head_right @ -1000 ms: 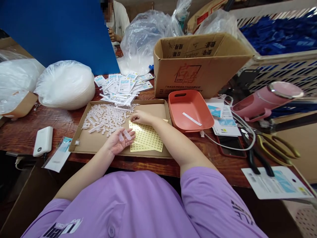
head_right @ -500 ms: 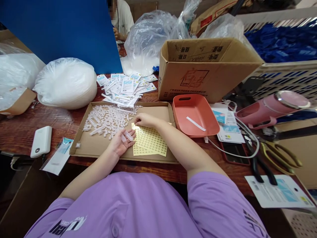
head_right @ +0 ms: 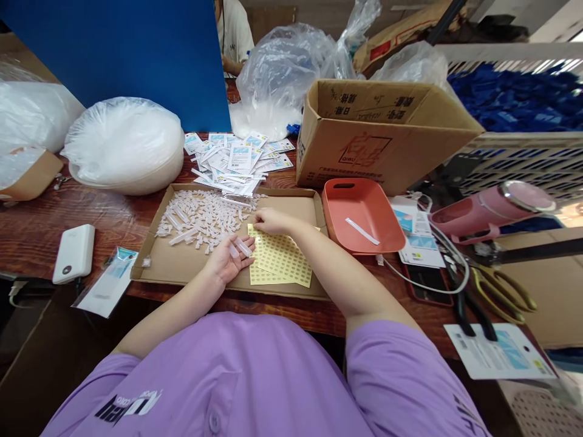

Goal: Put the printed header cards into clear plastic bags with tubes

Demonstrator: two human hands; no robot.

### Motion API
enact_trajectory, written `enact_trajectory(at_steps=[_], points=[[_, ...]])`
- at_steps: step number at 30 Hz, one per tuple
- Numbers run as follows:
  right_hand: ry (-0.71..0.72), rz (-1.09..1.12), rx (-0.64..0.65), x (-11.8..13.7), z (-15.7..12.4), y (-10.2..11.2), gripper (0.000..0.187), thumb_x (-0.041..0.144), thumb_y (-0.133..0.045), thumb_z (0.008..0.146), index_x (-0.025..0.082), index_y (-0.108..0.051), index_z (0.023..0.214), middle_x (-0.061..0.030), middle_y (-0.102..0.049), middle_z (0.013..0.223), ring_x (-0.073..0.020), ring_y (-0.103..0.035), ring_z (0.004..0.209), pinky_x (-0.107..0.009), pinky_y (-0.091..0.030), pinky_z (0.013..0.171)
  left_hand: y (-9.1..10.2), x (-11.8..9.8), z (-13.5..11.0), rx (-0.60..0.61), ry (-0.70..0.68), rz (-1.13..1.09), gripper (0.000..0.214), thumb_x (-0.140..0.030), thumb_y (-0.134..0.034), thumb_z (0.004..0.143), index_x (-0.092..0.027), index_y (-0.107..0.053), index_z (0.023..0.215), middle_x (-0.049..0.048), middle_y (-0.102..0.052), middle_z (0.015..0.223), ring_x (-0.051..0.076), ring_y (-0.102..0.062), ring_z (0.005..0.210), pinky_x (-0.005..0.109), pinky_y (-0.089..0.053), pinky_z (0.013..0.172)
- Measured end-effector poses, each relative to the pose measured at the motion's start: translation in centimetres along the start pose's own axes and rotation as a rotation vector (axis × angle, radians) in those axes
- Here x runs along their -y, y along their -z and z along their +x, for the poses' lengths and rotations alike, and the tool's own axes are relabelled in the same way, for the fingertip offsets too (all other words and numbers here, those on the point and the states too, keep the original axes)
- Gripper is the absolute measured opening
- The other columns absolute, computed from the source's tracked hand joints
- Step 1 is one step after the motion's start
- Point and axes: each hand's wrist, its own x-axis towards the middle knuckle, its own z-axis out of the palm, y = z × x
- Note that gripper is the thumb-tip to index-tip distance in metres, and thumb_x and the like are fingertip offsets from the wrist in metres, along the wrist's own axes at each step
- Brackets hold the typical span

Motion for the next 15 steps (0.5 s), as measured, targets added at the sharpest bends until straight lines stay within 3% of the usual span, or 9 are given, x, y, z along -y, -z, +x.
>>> enact_trajectory(at_steps=[8,12,15], points=[[-0.033,0.034,-0.168,0.7,-3.1,0.6,0.014,0.025,-0.051,0.083,0.015,-0.059,0.080,-0.0087,-0.060,0.088,-0.0191,-0.055,0.082,-0.029,-0.042,0.073,0.0,-0.1,0.2,0.011,0.020,-0.058,0.028,-0.031,-0.043,0.089,-0.013,-0.062,0.098,0.0096,-0.069,0.096,0.015,-0.064,0.077,0.027,-0.048,0.067],[-0.007,0.077,-0.218,2.4,-5.3,0.4,0.012,0.027,-0.051,0.084,0.016,-0.057,0.082,-0.0082,-0.060,0.089,-0.0194,-0.056,0.083,-0.032,-0.045,0.076,-0.1,-0.3,-0.5,0.047,0.019,-0.096,0.027,-0.030,-0.042,0.090,-0.012,-0.061,0.093,0.0068,-0.068,0.082,0.013,-0.063,0.065,0.026,-0.048,0.063],[0.153,0.118,-0.243,5.2,-7.5,0.1,0.011,0.028,-0.050,0.086,0.019,-0.056,0.085,-0.0073,-0.060,0.095,-0.0186,-0.057,0.090,-0.033,-0.047,0.083,-0.5,-0.4,-2.1,0.114,0.019,-0.143,0.028,-0.029,-0.038,0.091,-0.012,-0.060,0.088,0.0066,-0.067,0.076,0.014,-0.063,0.064,0.028,-0.051,0.064]])
